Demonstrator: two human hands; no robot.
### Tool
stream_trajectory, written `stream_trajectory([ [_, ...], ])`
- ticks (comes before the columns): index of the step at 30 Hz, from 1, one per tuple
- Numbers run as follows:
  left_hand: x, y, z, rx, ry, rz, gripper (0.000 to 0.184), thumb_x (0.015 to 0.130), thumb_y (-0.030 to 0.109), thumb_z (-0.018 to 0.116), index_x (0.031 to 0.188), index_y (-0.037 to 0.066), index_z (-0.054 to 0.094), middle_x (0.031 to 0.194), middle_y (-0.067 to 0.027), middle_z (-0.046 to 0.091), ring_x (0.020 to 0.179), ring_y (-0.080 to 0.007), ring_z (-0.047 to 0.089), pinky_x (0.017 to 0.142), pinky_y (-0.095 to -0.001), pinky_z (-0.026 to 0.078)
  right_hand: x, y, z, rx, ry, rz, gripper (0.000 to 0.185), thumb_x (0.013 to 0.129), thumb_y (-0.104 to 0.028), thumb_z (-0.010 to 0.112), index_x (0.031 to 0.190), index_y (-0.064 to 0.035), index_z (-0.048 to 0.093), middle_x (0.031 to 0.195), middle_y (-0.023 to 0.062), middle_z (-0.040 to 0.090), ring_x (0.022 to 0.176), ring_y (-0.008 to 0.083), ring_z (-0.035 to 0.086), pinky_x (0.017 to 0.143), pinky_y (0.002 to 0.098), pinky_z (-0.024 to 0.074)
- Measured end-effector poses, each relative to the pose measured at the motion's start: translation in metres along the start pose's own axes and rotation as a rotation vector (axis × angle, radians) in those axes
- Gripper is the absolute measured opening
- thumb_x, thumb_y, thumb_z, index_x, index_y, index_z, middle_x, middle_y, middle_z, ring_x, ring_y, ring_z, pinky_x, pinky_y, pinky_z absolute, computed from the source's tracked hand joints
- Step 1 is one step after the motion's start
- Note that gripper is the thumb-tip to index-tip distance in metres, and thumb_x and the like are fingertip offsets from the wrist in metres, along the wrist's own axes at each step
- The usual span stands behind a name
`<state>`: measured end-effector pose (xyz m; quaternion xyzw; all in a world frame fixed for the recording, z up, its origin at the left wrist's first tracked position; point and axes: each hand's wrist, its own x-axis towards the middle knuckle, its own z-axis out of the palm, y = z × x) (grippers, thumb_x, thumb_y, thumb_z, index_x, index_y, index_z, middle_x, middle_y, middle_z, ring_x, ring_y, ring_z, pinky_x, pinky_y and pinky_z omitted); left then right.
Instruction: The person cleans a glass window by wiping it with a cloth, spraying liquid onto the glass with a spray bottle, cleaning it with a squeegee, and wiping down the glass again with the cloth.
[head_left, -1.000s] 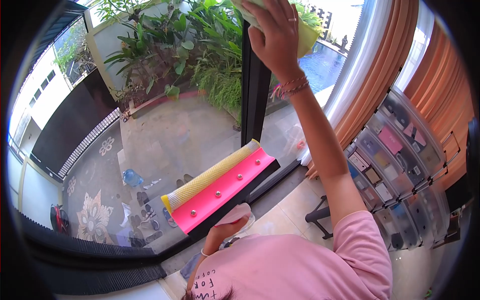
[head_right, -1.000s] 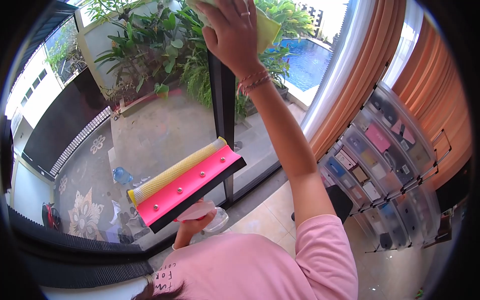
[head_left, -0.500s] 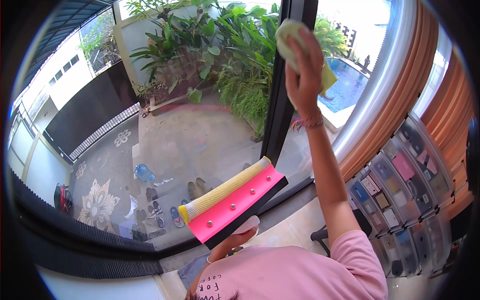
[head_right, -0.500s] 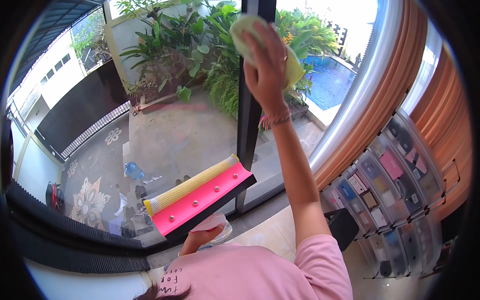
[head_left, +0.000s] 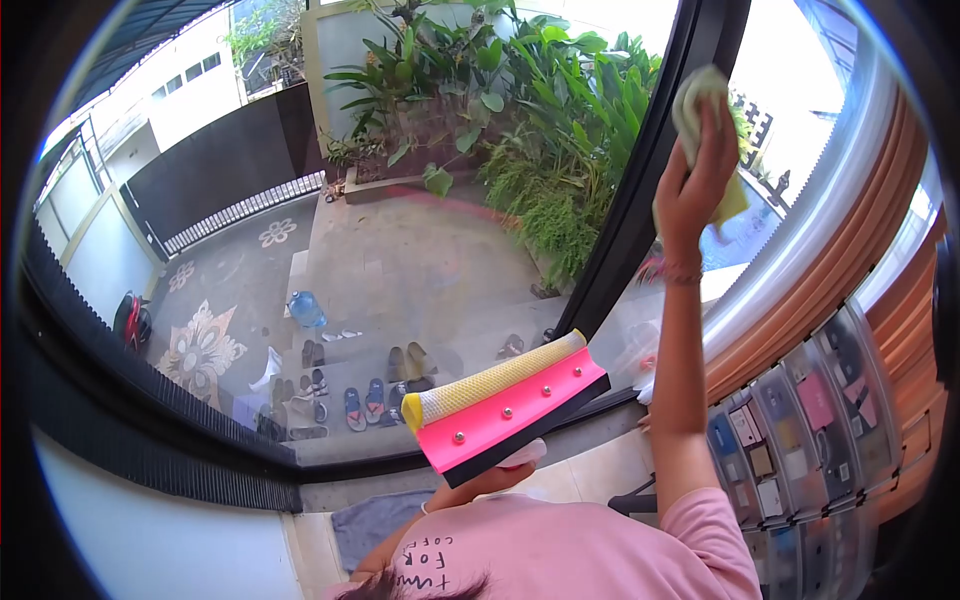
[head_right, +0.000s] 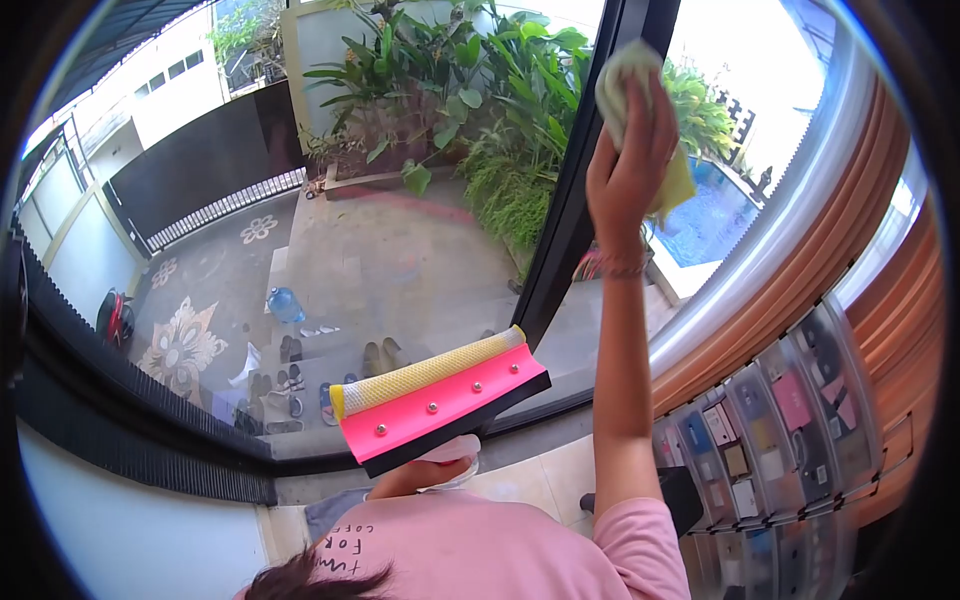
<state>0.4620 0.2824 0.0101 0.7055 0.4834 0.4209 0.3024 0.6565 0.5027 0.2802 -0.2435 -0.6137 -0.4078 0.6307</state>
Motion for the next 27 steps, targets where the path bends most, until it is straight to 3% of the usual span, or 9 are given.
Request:
stream_trajectory([
  [2, 0.001, 0.005, -0.001, 0.028, 0.118, 0.159, 0.045, 0.066, 0.029, 0.08, 0.104, 0.013, 0.062, 0.095, -0.0069, 0.063, 0.088, -0.0231, 0.063, 0.077, -0.0343, 0.052, 0.025, 0.016, 0.011, 0.071, 0.091, -0.006, 0.042, 0.087, -0.003, 0.052, 0.128, -0.0016, 0.048, 0.131, 0.0175, 0.047, 0.121, 0.0338, 0.045, 0.101, 0.0423, 0.0351],
  [8, -0.014, -0.027, 0.016, -0.004, -0.019, -0.035, 0.047, 0.066, 0.03, 0.08, 0.106, 0.013, 0.061, 0.097, -0.0072, 0.063, 0.089, -0.0231, 0.063, 0.078, -0.0347, 0.052, -0.037, -0.006, 0.012, 0.003, 0.165, 0.263, 0.047, 0.086, -0.005, 0.05, 0.132, 0.0001, 0.043, 0.133, 0.0196, 0.046, 0.123, 0.0378, 0.041, 0.105, 0.046, 0.0287],
  [10, -0.017, -0.058, 0.027, 0.014, -0.093, -0.015, 0.022, 0.075, 0.026, 0.072, 0.086, 0.011, 0.06, 0.079, -0.0037, 0.058, 0.074, -0.0184, 0.059, 0.066, -0.0319, 0.048, -0.077, -0.03, 0.003, -0.051, 0.05, 0.292, 0.049, 0.082, -0.007, 0.052, 0.13, -0.0047, 0.049, 0.135, 0.0196, 0.044, 0.126, 0.0361, 0.039, 0.105, 0.0482, 0.0269],
  [11, -0.014, -0.057, 0.025, 0.039, -0.13, 0.015, 0.017, 0.079, 0.025, 0.069, 0.086, 0.012, 0.06, 0.078, -0.0039, 0.057, 0.073, -0.0176, 0.058, 0.066, -0.0313, 0.048, -0.085, -0.039, -0.002, -0.081, -0.003, 0.244, 0.048, 0.081, -0.006, 0.052, 0.129, -0.0104, 0.053, 0.135, 0.0134, 0.045, 0.125, 0.0334, 0.04, 0.104, 0.0464, 0.0279],
  [15, -0.011, -0.046, 0.024, 0.026, -0.11, 0.009, 0.02, 0.079, 0.026, 0.07, 0.087, 0.011, 0.06, 0.08, -0.0043, 0.058, 0.077, -0.0176, 0.059, 0.07, -0.0315, 0.048, -0.06, -0.026, -0.007, -0.201, -0.191, 0.058, 0.052, 0.078, -0.003, 0.054, 0.127, -0.0211, 0.055, 0.132, 0.0026, 0.048, 0.123, 0.0284, 0.042, 0.099, 0.0407, 0.0303],
  [17, -0.007, -0.046, 0.026, -0.024, -0.204, -0.015, 0.047, 0.067, 0.029, 0.08, 0.107, 0.012, 0.061, 0.096, -0.0069, 0.062, 0.087, -0.0228, 0.063, 0.074, -0.0352, 0.051, -0.017, -0.009, -0.002, -0.176, -0.165, -0.04, 0.051, 0.076, -0.001, 0.052, 0.125, -0.0137, 0.056, 0.131, 0.0098, 0.048, 0.121, 0.0319, 0.042, 0.103, 0.0439, 0.0288],
  [20, 0.0, -0.009, 0.018, -0.035, -0.09, 0.062, 0.043, 0.068, 0.026, 0.079, 0.105, 0.012, 0.062, 0.094, -0.0066, 0.062, 0.085, -0.023, 0.063, 0.072, -0.0346, 0.051, 0.033, 0.012, 0.011, -0.039, 0.028, -0.065, 0.049, 0.075, -0.001, 0.053, 0.122, -0.0129, 0.057, 0.129, 0.011, 0.049, 0.119, 0.0323, 0.044, 0.102, 0.0437, 0.0306],
  [23, -0.001, -0.02, 0.027, -0.021, -0.142, -0.02, 0.035, 0.069, 0.028, 0.08, 0.092, 0.009, 0.061, 0.085, -0.0036, 0.06, 0.082, -0.0178, 0.06, 0.072, -0.0302, 0.05, 0.02, 0.005, 0.017, -0.039, 0.066, -0.008, 0.051, 0.072, -0.005, 0.055, 0.122, -0.0165, 0.056, 0.13, 0.0086, 0.046, 0.118, 0.0332, 0.042, 0.098, 0.0474, 0.0317],
  [27, -0.005, -0.003, 0.019, -0.215, -0.108, -0.122, 0.034, 0.068, 0.026, 0.08, 0.092, 0.01, 0.061, 0.083, -0.0029, 0.06, 0.078, -0.0172, 0.061, 0.07, -0.03, 0.05, -0.077, -0.023, -0.006, -0.08, -0.117, 0.102, 0.042, 0.076, -0.006, 0.054, 0.115, -0.016, 0.062, 0.13, 0.0082, 0.048, 0.121, 0.0312, 0.043, 0.101, 0.0445, 0.0299],
])
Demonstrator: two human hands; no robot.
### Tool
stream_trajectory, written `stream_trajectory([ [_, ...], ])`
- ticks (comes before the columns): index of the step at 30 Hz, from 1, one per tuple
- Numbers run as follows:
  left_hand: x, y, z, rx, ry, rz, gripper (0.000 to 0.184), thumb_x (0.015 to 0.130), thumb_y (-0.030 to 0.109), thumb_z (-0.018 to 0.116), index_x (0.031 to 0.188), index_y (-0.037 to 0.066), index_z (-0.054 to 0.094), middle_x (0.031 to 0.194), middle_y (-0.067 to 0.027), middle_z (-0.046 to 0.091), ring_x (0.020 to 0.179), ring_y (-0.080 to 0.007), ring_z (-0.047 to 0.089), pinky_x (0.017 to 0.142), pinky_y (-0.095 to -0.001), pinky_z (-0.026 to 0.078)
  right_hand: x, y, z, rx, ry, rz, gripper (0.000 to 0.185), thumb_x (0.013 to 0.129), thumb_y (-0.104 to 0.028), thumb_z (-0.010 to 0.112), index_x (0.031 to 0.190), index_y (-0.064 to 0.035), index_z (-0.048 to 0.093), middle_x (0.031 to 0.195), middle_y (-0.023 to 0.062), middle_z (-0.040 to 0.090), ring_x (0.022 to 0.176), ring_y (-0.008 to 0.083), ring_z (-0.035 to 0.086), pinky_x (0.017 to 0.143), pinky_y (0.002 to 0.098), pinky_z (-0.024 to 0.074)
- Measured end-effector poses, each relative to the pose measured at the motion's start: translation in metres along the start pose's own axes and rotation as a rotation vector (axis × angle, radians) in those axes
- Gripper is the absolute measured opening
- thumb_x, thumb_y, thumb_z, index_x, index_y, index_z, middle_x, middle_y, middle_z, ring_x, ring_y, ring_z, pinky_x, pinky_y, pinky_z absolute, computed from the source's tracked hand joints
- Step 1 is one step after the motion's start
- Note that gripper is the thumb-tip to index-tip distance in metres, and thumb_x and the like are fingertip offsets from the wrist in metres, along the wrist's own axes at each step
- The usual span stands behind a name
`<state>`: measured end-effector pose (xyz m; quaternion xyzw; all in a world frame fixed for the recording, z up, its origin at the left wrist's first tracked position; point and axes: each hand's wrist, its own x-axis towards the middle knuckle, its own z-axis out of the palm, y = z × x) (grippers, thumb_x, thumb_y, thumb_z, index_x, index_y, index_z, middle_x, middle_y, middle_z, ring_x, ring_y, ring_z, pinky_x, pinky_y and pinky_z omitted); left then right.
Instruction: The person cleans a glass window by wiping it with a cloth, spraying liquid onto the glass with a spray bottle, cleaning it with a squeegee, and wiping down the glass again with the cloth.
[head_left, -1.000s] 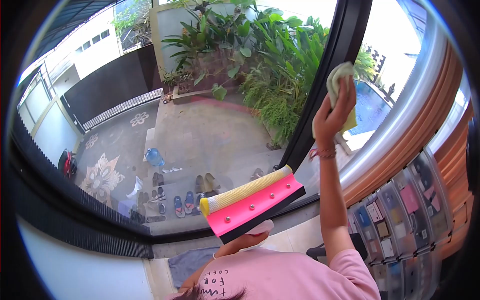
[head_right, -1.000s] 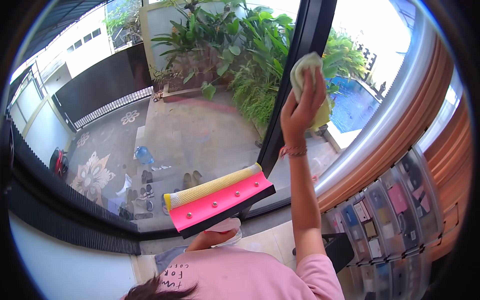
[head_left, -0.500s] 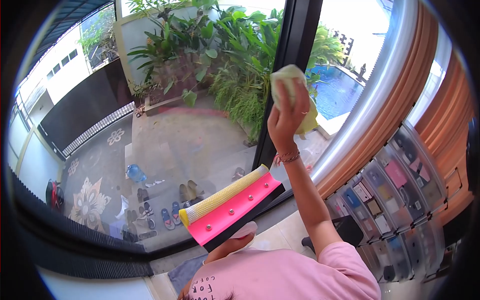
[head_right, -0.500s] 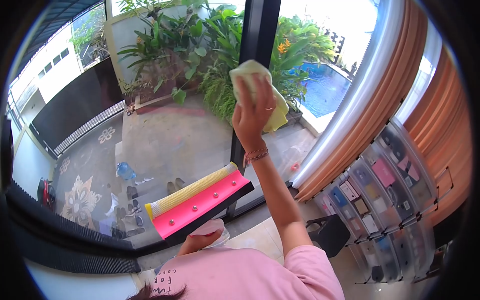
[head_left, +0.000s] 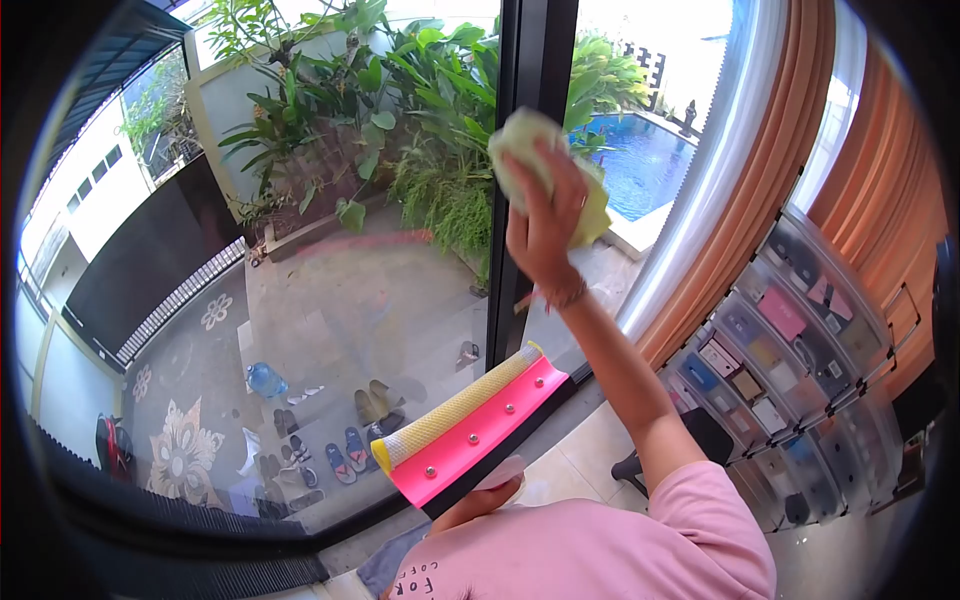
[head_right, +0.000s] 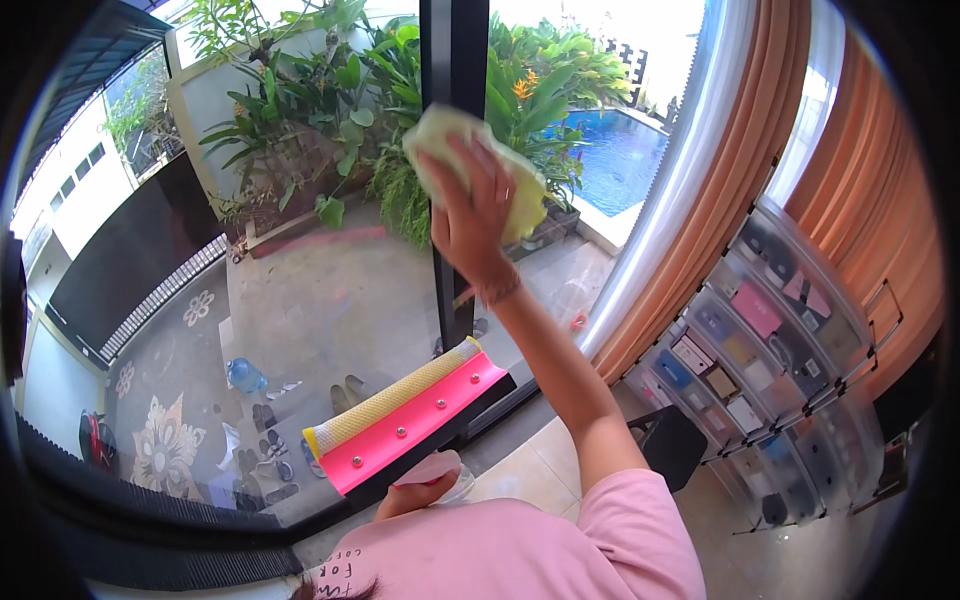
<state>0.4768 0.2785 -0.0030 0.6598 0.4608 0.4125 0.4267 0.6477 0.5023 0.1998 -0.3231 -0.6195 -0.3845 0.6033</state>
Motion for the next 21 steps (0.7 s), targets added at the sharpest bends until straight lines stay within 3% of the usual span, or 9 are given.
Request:
stream_trajectory([
  [4, 0.004, -0.013, 0.004, 0.08, 0.047, 0.09, 0.029, 0.069, 0.023, 0.079, 0.089, 0.011, 0.062, 0.079, -0.0019, 0.06, 0.073, -0.016, 0.06, 0.065, -0.0296, 0.049, -0.024, 0.01, -0.016, 0.095, -0.108, -0.022, 0.04, 0.077, -0.005, 0.055, 0.115, -0.0143, 0.062, 0.13, 0.0101, 0.048, 0.121, 0.0321, 0.043, 0.102, 0.0441, 0.0292],
  [6, 0.005, -0.014, 0.005, 0.097, 0.059, 0.138, 0.026, 0.07, 0.023, 0.078, 0.087, 0.011, 0.062, 0.078, -0.0014, 0.06, 0.072, -0.0153, 0.06, 0.063, -0.0292, 0.049, 0.017, 0.01, -0.014, 0.187, -0.032, 0.049, 0.044, 0.078, -0.002, 0.054, 0.12, -0.0119, 0.058, 0.13, 0.0134, 0.047, 0.121, 0.0348, 0.042, 0.103, 0.0446, 0.0294],
  [8, 0.01, -0.016, 0.004, 0.148, -0.058, 0.156, 0.041, 0.069, 0.026, 0.079, 0.103, 0.011, 0.062, 0.094, -0.0065, 0.063, 0.085, -0.0201, 0.063, 0.071, -0.0334, 0.052, 0.062, 0.02, 0.005, 0.222, 0.187, 0.097, 0.042, 0.085, 0.002, 0.048, 0.127, -0.0018, 0.047, 0.132, 0.0191, 0.042, 0.123, 0.0379, 0.04, 0.105, 0.0437, 0.0301],
  [9, 0.011, -0.013, 0.005, 0.147, -0.064, 0.157, 0.041, 0.069, 0.026, 0.079, 0.103, 0.011, 0.062, 0.094, -0.0065, 0.063, 0.085, -0.0201, 0.063, 0.071, -0.0334, 0.052, 0.085, 0.027, 0.013, 0.22, 0.287, 0.164, 0.04, 0.084, 0.003, 0.049, 0.124, -0.0009, 0.05, 0.13, 0.0186, 0.044, 0.121, 0.0364, 0.042, 0.104, 0.0423, 0.032],
  [11, 0.011, -0.007, 0.007, 0.155, -0.013, 0.138, 0.022, 0.071, 0.023, 0.078, 0.082, 0.012, 0.063, 0.077, 0.0003, 0.06, 0.068, -0.0133, 0.059, 0.06, -0.0275, 0.049, 0.108, 0.042, 0.014, 0.221, 0.254, 0.3, 0.039, 0.082, 0.005, 0.051, 0.121, -0.0009, 0.053, 0.125, 0.0175, 0.045, 0.12, 0.0344, 0.044, 0.102, 0.0408, 0.0343],
  [15, 0.006, -0.012, 0.007, 0.144, -0.021, 0.138, 0.022, 0.071, 0.023, 0.078, 0.083, 0.012, 0.064, 0.077, -0.0006, 0.06, 0.068, -0.0137, 0.06, 0.061, -0.0275, 0.049, 0.068, 0.028, 0.008, 0.065, 0.261, 0.238, 0.039, 0.081, 0.007, 0.053, 0.118, -0.0012, 0.055, 0.121, 0.0167, 0.047, 0.116, 0.0333, 0.047, 0.1, 0.0395, 0.0366],
  [18, 0.001, 0.004, 0.002, -0.016, 0.016, -0.016, 0.025, 0.07, 0.025, 0.078, 0.086, 0.012, 0.064, 0.081, -0.0027, 0.061, 0.074, -0.0163, 0.062, 0.066, -0.0273, 0.051, 0.016, 0.022, -0.003, 0.151, 0.196, 0.306, 0.044, 0.077, 0.008, 0.052, 0.119, -0.0032, 0.055, 0.118, 0.0184, 0.047, 0.114, 0.0359, 0.045, 0.098, 0.0423, 0.036],
  [21, 0.005, -0.003, 0.001, 0.14, -0.023, 0.111, 0.028, 0.07, 0.027, 0.078, 0.089, 0.012, 0.063, 0.082, -0.0023, 0.061, 0.077, -0.016, 0.061, 0.068, -0.0279, 0.051, 0.015, 0.018, -0.015, 0.231, 0.069, 0.417, 0.045, 0.077, 0.008, 0.052, 0.12, -0.0033, 0.055, 0.119, 0.019, 0.046, 0.114, 0.0359, 0.045, 0.097, 0.0407, 0.0379],
])
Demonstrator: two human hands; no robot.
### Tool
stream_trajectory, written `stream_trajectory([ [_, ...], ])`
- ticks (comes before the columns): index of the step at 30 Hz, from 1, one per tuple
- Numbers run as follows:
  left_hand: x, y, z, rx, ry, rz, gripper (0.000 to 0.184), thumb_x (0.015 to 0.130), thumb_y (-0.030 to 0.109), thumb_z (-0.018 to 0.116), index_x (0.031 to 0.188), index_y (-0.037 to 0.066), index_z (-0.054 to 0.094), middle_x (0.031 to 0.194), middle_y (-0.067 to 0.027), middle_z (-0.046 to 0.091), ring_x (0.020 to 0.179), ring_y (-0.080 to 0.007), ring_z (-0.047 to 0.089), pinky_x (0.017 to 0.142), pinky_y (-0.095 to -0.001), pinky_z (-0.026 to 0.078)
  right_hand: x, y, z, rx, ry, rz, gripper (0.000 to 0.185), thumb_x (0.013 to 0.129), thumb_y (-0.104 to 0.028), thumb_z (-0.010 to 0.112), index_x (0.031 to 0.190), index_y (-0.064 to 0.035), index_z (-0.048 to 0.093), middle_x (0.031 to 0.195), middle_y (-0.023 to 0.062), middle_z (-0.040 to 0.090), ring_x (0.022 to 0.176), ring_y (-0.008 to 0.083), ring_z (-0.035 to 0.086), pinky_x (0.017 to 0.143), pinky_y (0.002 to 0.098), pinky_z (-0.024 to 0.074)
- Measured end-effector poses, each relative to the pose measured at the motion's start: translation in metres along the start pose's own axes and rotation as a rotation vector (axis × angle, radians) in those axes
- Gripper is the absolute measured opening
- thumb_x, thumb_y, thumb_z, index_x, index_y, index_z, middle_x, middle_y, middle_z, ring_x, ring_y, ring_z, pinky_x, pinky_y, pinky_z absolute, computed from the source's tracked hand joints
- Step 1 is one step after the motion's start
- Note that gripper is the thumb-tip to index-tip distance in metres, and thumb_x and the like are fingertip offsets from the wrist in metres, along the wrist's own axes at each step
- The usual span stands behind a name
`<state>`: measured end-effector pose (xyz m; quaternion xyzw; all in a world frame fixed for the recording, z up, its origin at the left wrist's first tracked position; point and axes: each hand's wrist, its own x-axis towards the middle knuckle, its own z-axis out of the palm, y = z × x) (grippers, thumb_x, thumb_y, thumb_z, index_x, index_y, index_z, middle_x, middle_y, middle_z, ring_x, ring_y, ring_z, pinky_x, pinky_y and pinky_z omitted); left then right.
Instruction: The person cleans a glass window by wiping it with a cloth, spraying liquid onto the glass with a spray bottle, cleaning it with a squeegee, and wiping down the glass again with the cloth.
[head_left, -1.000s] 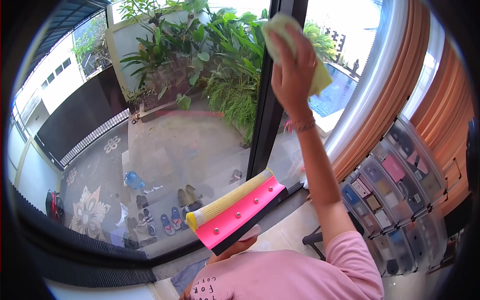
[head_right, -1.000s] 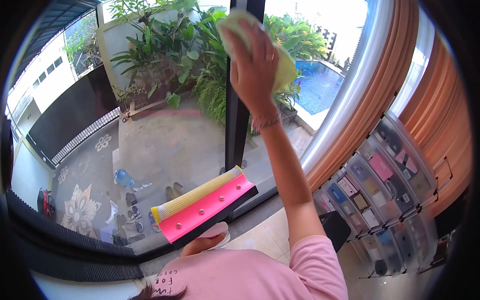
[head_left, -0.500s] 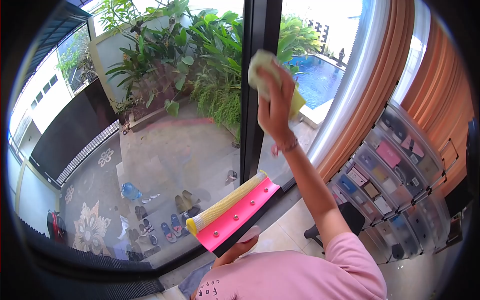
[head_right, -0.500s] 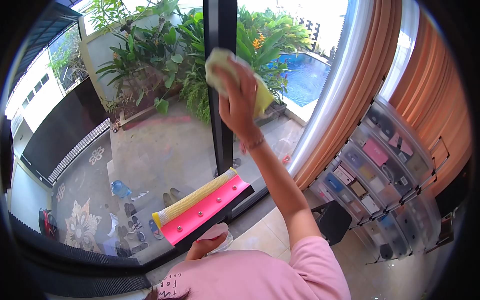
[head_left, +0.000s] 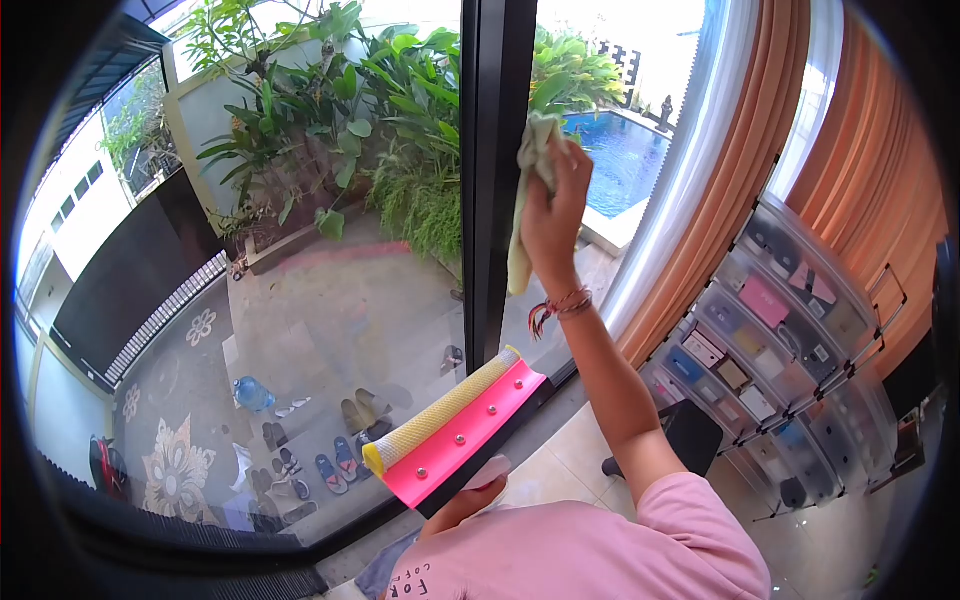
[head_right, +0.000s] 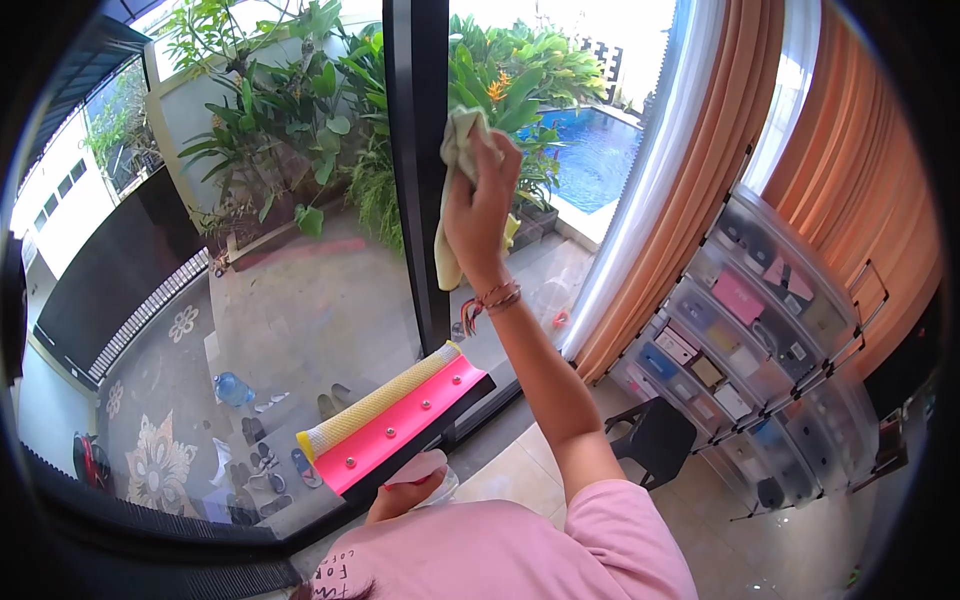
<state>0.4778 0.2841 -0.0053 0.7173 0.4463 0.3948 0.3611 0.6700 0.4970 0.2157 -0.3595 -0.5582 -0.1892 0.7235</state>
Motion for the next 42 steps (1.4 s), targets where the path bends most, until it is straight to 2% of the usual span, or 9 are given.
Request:
stream_trajectory([
  [6, -0.014, -0.069, 0.021, -0.151, -0.122, -0.039, 0.015, 0.076, 0.023, 0.07, 0.085, 0.013, 0.062, 0.074, -0.0028, 0.054, 0.068, -0.0176, 0.055, 0.065, -0.0297, 0.045, 0.072, -0.032, 0.022, 0.007, 0.087, -0.36, 0.032, 0.08, 0.001, 0.058, 0.11, -0.0074, 0.061, 0.114, 0.0135, 0.053, 0.11, 0.0312, 0.048, 0.095, 0.0393, 0.0381],
  [8, -0.006, -0.03, -0.002, 0.009, -0.058, 0.315, 0.011, 0.076, 0.013, 0.069, 0.083, 0.012, 0.061, 0.072, -0.0033, 0.053, 0.068, -0.018, 0.054, 0.066, -0.0307, 0.044, 0.05, -0.032, 0.024, -0.139, 0.09, -0.454, 0.034, 0.075, 0.001, 0.059, 0.107, -0.0112, 0.064, 0.114, 0.0112, 0.054, 0.109, 0.0313, 0.048, 0.097, 0.0424, 0.0359],
  [20, -0.027, -0.023, -0.021, -0.085, 0.171, 0.076, 0.013, 0.073, 0.01, 0.073, 0.077, 0.003, 0.062, 0.073, -0.0059, 0.056, 0.066, -0.019, 0.055, 0.063, -0.0297, 0.044, -0.232, 0.05, -0.059, -0.315, -0.56, -0.341, 0.027, 0.074, -0.014, 0.066, 0.098, -0.0271, 0.069, 0.12, -0.0066, 0.052, 0.116, 0.0212, 0.043, 0.094, 0.0414, 0.0366],
  [24, -0.028, -0.014, -0.028, -0.178, 0.204, -0.001, 0.014, 0.071, 0.005, 0.072, 0.079, 0.001, 0.061, 0.078, -0.009, 0.057, 0.073, -0.0204, 0.056, 0.072, -0.0301, 0.046, -0.228, 0.042, -0.064, -0.376, -0.713, -0.306, 0.036, 0.076, -0.016, 0.065, 0.109, -0.0305, 0.064, 0.126, -0.009, 0.048, 0.121, 0.0174, 0.041, 0.096, 0.0399, 0.0326],
  [26, -0.026, -0.023, -0.029, -0.041, 0.256, 0.236, 0.015, 0.073, 0.007, 0.073, 0.083, 0.004, 0.062, 0.072, -0.0048, 0.06, 0.065, -0.0159, 0.059, 0.058, -0.027, 0.046, -0.173, 0.016, -0.053, -0.45, -0.646, -0.287, 0.037, 0.076, -0.016, 0.064, 0.111, -0.0285, 0.063, 0.134, -0.0073, 0.045, 0.121, 0.0182, 0.043, 0.093, 0.0389, 0.0331],
  [30, -0.03, -0.023, -0.032, 0.016, 0.251, 0.202, 0.016, 0.072, 0.006, 0.074, 0.08, 0.003, 0.06, 0.07, -0.0042, 0.057, 0.062, -0.0162, 0.058, 0.057, -0.0285, 0.047, -0.098, -0.002, -0.025, -0.368, -0.375, -0.368, 0.033, 0.076, -0.017, 0.066, 0.107, -0.0246, 0.064, 0.127, -0.005, 0.05, 0.116, 0.0212, 0.045, 0.09, 0.0418, 0.0349],
  [32, -0.043, -0.029, -0.03, -0.089, 0.198, 0.158, 0.024, 0.073, 0.0, 0.071, 0.093, 0.0, 0.058, 0.093, -0.0104, 0.057, 0.091, -0.0192, 0.054, 0.085, -0.0316, 0.043, -0.122, 0.005, -0.024, -0.389, -0.375, -0.369, 0.03, 0.076, -0.017, 0.066, 0.105, -0.0242, 0.065, 0.126, -0.0053, 0.05, 0.115, 0.0215, 0.045, 0.09, 0.0422, 0.0348],
  [40, -0.059, -0.028, -0.044, -0.072, 0.021, 0.053, 0.03, 0.074, 0.002, 0.07, 0.099, -0.001, 0.054, 0.09, -0.0078, 0.055, 0.085, -0.0157, 0.054, 0.077, -0.0296, 0.044, -0.28, 0.05, -0.072, -0.355, -0.744, -0.309, 0.027, 0.076, -0.017, 0.066, 0.103, -0.0241, 0.066, 0.127, -0.0066, 0.047, 0.117, 0.0199, 0.043, 0.094, 0.0432, 0.0342],
  [42, -0.054, -0.019, -0.043, -0.082, 0.194, 0.175, 0.028, 0.074, 0.002, 0.07, 0.097, -0.002, 0.056, 0.09, -0.0089, 0.056, 0.086, -0.0167, 0.055, 0.082, -0.03, 0.044, -0.26, 0.047, -0.071, -0.379, -0.737, -0.331, 0.028, 0.076, -0.017, 0.066, 0.104, -0.0245, 0.066, 0.128, -0.0062, 0.047, 0.118, 0.0199, 0.043, 0.094, 0.0429, 0.0345],
])
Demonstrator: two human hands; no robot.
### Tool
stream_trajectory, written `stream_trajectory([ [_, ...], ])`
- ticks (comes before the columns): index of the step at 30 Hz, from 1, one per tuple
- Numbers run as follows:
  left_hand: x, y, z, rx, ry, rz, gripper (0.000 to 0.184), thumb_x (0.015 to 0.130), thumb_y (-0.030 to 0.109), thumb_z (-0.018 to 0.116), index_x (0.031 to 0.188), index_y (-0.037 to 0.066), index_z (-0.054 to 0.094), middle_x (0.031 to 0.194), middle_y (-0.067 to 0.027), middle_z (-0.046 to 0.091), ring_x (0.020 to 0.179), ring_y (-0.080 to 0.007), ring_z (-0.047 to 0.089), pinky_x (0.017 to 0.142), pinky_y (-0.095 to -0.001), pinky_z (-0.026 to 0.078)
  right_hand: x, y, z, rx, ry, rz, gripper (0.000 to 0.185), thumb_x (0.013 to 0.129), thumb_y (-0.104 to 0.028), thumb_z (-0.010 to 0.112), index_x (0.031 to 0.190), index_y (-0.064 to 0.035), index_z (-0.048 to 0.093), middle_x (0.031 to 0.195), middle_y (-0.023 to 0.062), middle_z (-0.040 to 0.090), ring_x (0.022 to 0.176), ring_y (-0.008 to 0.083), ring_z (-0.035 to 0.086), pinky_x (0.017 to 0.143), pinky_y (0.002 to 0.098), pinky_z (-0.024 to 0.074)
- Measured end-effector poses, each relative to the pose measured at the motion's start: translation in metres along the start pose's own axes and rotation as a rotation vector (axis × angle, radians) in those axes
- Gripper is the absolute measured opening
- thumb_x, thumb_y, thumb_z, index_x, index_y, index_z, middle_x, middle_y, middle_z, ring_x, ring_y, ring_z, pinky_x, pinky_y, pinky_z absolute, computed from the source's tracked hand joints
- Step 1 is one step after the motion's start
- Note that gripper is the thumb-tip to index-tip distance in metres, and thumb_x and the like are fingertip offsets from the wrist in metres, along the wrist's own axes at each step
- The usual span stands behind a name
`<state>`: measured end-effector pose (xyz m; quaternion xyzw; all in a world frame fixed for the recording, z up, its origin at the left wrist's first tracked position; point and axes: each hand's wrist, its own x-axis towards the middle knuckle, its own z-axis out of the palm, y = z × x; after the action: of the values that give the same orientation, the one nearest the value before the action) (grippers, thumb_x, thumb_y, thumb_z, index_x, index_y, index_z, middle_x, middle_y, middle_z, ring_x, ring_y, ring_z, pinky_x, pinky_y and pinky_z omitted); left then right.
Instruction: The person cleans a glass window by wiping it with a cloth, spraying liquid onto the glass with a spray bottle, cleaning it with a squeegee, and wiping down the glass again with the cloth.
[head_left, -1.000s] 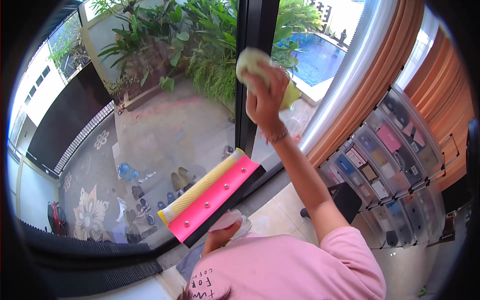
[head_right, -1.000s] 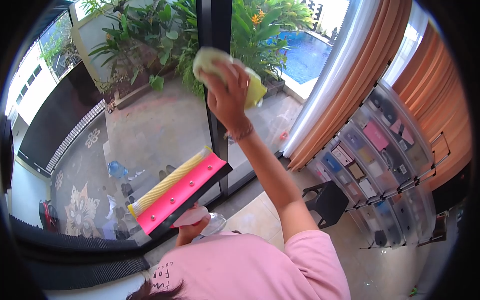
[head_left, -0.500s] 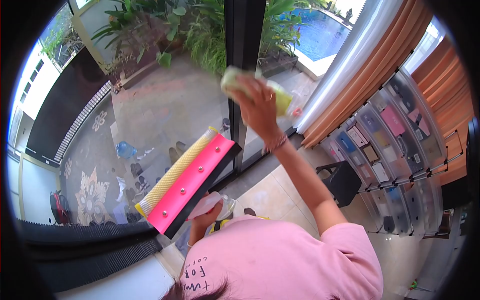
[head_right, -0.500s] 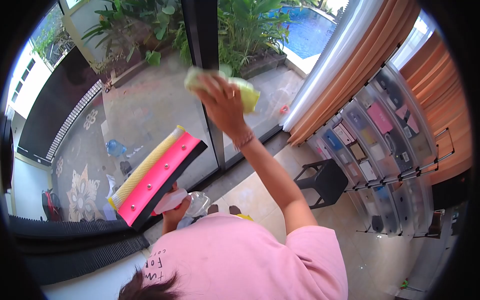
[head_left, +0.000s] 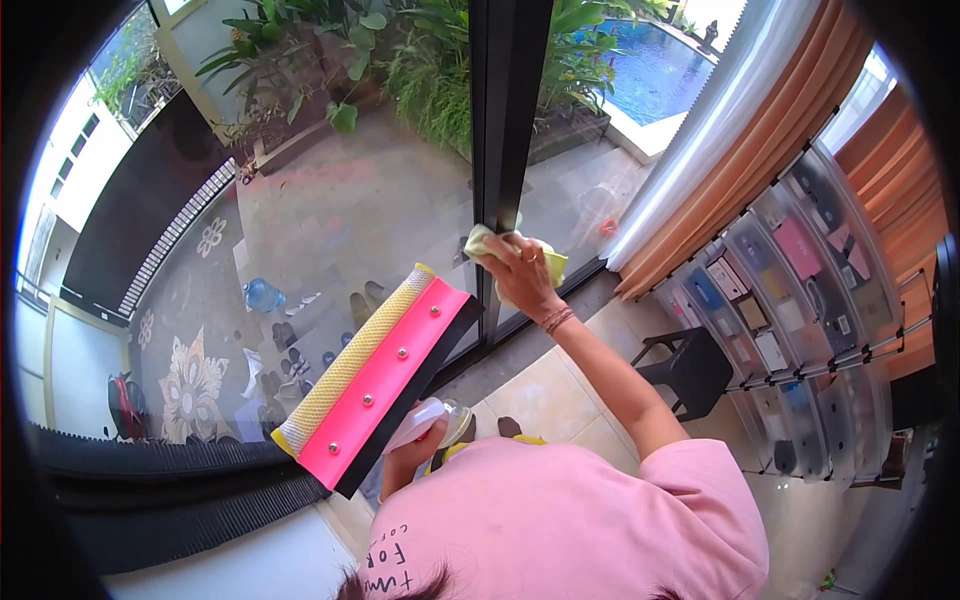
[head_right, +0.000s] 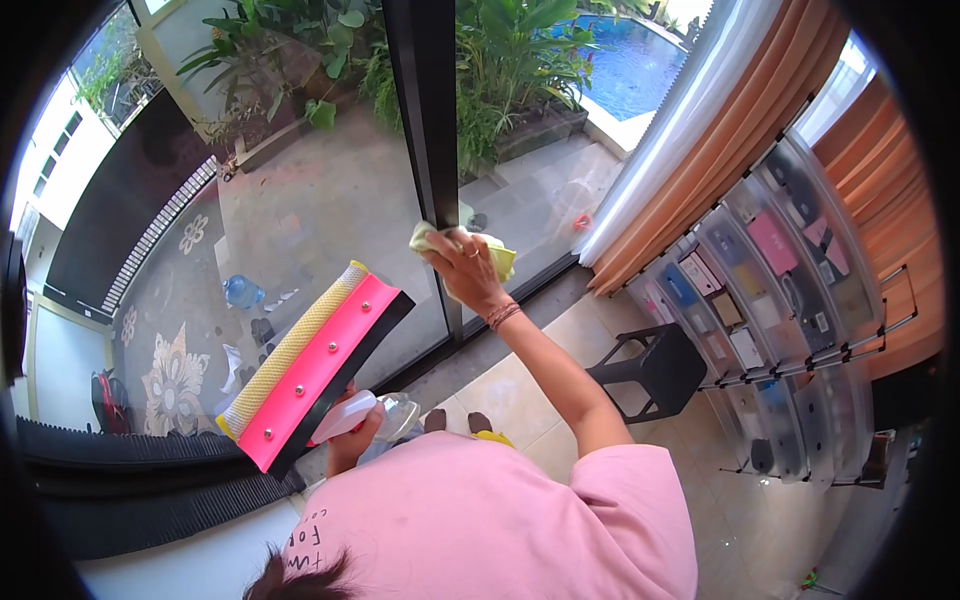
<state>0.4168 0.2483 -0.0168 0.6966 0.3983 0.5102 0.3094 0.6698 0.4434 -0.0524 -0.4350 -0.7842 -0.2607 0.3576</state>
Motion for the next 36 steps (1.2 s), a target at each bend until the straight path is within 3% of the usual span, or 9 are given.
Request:
stream_trajectory([
  [10, 0.017, 0.003, 0.004, -0.005, 0.054, 0.072, 0.034, 0.074, 0.0, 0.071, 0.106, -0.004, 0.058, 0.108, -0.0134, 0.059, 0.101, -0.0193, 0.056, 0.094, -0.0341, 0.042, 0.178, 0.026, -0.085, -0.005, 0.576, 0.008, 0.035, 0.071, -0.012, 0.067, 0.101, -0.0287, 0.065, 0.124, -0.0016, 0.048, 0.111, 0.0242, 0.044, 0.09, 0.041, 0.0355],
  [12, 0.023, 0.014, 0.007, 0.063, 0.145, 0.081, 0.019, 0.073, 0.002, 0.07, 0.086, -0.001, 0.056, 0.076, -0.0091, 0.055, 0.07, -0.0185, 0.055, 0.063, -0.0294, 0.044, 0.152, 0.018, -0.067, -0.021, 0.546, 0.054, 0.032, 0.071, -0.013, 0.069, 0.099, -0.0292, 0.066, 0.123, -0.0027, 0.048, 0.112, 0.0239, 0.044, 0.089, 0.0412, 0.0355],
  [22, 0.005, 0.003, 0.0, 0.071, 0.064, -0.023, 0.02, 0.071, 0.004, 0.073, 0.084, 0.002, 0.059, 0.073, -0.0064, 0.056, 0.065, -0.0167, 0.056, 0.057, -0.0285, 0.045, 0.115, 0.029, -0.052, -0.088, 0.334, -0.094, 0.025, 0.07, -0.024, 0.072, 0.094, -0.0313, 0.068, 0.123, -0.0086, 0.049, 0.111, 0.0195, 0.044, 0.088, 0.0401, 0.0351],
  [24, 0.002, -0.001, -0.003, 0.023, -0.058, -0.092, 0.027, 0.073, 0.001, 0.071, 0.095, -0.004, 0.056, 0.1, -0.0119, 0.055, 0.092, -0.0184, 0.054, 0.087, -0.0321, 0.043, 0.157, 0.034, -0.075, -0.141, 0.43, -0.089, 0.028, 0.07, -0.021, 0.071, 0.095, -0.0313, 0.067, 0.121, -0.0075, 0.05, 0.111, 0.0204, 0.043, 0.087, 0.0398, 0.035],
  [26, 0.002, -0.005, -0.002, 0.024, -0.054, -0.082, 0.026, 0.073, 0.001, 0.071, 0.094, -0.003, 0.056, 0.099, -0.0119, 0.055, 0.093, -0.0184, 0.054, 0.087, -0.0324, 0.043, 0.2, 0.037, -0.095, -0.129, 0.616, -0.114, 0.027, 0.07, -0.02, 0.07, 0.095, -0.0302, 0.066, 0.118, -0.0057, 0.05, 0.107, 0.0221, 0.045, 0.085, 0.0403, 0.0346],
  [28, 0.004, -0.008, 0.002, 0.024, -0.048, -0.073, 0.026, 0.073, 0.001, 0.071, 0.093, -0.003, 0.056, 0.099, -0.0118, 0.055, 0.094, -0.0185, 0.053, 0.087, -0.0327, 0.043, 0.23, 0.018, -0.135, -0.133, 0.683, -0.112, 0.038, 0.072, -0.004, 0.068, 0.109, -0.0102, 0.063, 0.101, 0.007, 0.05, 0.099, 0.0239, 0.054, 0.078, 0.0352, 0.0492],
  [31, 0.008, -0.009, 0.007, -0.065, 0.05, 0.01, 0.025, 0.072, -0.001, 0.07, 0.093, -0.002, 0.056, 0.099, -0.0119, 0.054, 0.094, -0.0183, 0.053, 0.088, -0.0333, 0.042, 0.206, 0.028, -0.088, -0.16, 0.672, -0.024, 0.024, 0.071, -0.02, 0.07, 0.093, -0.0285, 0.065, 0.118, -0.0041, 0.05, 0.107, 0.0239, 0.045, 0.084, 0.0406, 0.035],
  [33, 0.016, -0.001, 0.008, 0.012, 0.099, -0.064, 0.017, 0.071, 0.01, 0.075, 0.08, 0.004, 0.063, 0.07, -0.0057, 0.06, 0.063, -0.0165, 0.06, 0.056, -0.0284, 0.048, 0.17, 0.024, -0.067, -0.14, 0.58, -0.017, 0.023, 0.071, -0.02, 0.07, 0.092, -0.0275, 0.065, 0.117, -0.0034, 0.05, 0.108, 0.0246, 0.044, 0.084, 0.0413, 0.0352],
  [36, 0.014, 0.002, 0.01, -0.053, 0.137, -0.123, 0.017, 0.071, 0.011, 0.075, 0.082, 0.004, 0.065, 0.071, -0.006, 0.062, 0.063, -0.0169, 0.061, 0.057, -0.0286, 0.049, 0.102, 0.017, -0.033, -0.071, 0.391, -0.015, 0.019, 0.071, -0.022, 0.071, 0.088, -0.0257, 0.064, 0.114, -0.0026, 0.05, 0.109, 0.025, 0.043, 0.085, 0.0435, 0.0358],
])
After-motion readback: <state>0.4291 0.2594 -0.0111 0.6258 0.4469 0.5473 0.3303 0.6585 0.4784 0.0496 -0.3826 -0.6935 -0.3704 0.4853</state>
